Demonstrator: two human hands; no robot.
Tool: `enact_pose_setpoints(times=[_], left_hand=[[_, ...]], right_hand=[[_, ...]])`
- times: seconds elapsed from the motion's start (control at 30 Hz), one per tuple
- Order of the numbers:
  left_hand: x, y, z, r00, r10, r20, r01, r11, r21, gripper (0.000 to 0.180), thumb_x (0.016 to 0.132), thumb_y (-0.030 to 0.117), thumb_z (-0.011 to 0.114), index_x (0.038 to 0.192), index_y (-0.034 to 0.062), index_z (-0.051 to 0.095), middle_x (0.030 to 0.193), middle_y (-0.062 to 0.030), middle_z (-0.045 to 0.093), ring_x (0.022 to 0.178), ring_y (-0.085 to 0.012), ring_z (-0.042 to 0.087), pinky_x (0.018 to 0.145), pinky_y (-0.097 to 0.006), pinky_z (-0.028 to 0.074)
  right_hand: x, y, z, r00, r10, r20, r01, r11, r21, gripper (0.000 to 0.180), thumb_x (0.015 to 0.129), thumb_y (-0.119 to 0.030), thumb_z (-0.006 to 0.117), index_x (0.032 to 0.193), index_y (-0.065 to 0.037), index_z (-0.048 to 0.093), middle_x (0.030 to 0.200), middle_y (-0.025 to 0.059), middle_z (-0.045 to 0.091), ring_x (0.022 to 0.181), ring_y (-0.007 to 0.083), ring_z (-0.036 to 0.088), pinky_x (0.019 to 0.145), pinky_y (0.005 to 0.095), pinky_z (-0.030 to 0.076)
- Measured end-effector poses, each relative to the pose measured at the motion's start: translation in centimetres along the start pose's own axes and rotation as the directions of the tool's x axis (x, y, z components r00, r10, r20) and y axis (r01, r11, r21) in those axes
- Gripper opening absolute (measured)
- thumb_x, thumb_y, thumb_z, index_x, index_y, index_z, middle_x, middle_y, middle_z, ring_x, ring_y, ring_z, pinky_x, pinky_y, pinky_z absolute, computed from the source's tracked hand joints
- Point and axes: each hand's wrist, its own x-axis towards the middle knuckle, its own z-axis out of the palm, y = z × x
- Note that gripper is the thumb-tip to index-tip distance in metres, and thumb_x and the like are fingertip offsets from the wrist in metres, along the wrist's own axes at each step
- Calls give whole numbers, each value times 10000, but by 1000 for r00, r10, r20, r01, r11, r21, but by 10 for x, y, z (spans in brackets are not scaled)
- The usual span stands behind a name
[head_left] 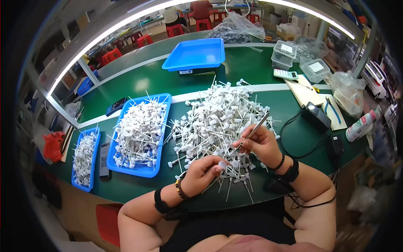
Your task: The worker is assembling small white plastic components by inserting wires and using tweezers.
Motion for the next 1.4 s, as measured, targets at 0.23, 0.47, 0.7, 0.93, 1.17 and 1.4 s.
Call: enact_pose_setpoints(times=[0.23, 0.47, 0.7, 0.93, 1.17, 1.4], left_hand=[[0, -6, -2, 999, -21, -44, 21, 1000, 1, 207, 943, 175, 460, 1021, 15, 567, 760, 5, 538, 645, -58, 479, 602, -207, 412], [2, -4, 3, 999, 6, -36, -8, 999, -44, 258, 950, 232, 457, 1037, 10, 557, 728, 35, 498, 631, -31, 438, 585, -184, 388], [0, -3, 1, 999, -3, -37, 1, 998, -63, 214, 940, 162, 474, 1070, 29, 579, 775, 2, 543, 662, -51, 483, 614, -208, 417], [0, -5, -1, 998, 4, -55, -8, 997, -82, 233, 937, 191, 487, 1085, 32, 569, 790, 9, 547, 680, -49, 487, 629, -203, 418], [3, -7, 0, 996, -75, -42, 68, 986, -152, 261, 938, 228, 494, 1087, 25, 562, 809, 25, 533, 699, -41, 481, 649, -195, 415], [2, -6, 1, 995, -79, -55, 72, 990, -123, 250, 939, 214, 492, 1086, 24, 561, 785, 24, 524, 686, -38, 479, 632, -191, 412]], right_hand=[[1, 0, 6, 998, -52, -18, 53, 998, 17, 178, 857, -106, 610, 985, -52, 499, 904, 154, 670, 699, 94, 627, 574, 187, 480], [0, -3, 2, 997, -75, 11, 75, 997, 3, 177, 861, -96, 605, 1004, -41, 518, 932, 135, 668, 683, 60, 598, 581, 181, 468], [0, 0, 1, 998, -51, -35, 50, 998, -23, 166, 868, -134, 598, 981, -63, 499, 902, 154, 667, 620, 70, 570, 564, 202, 467], [0, 0, 4, 998, -56, -30, 57, 997, 49, 140, 859, -58, 594, 976, -40, 520, 888, 106, 668, 678, 60, 600, 546, 172, 459], [2, 0, 1, 985, -140, -96, 146, 988, 55, 145, 866, -5, 562, 998, -29, 506, 837, 62, 625, 782, 115, 643, 507, 181, 447], [3, 1, 1, 967, -154, -201, 158, 987, 3, 184, 906, -124, 539, 1063, -51, 478, 827, 93, 642, 569, 51, 503, 518, 171, 414]])
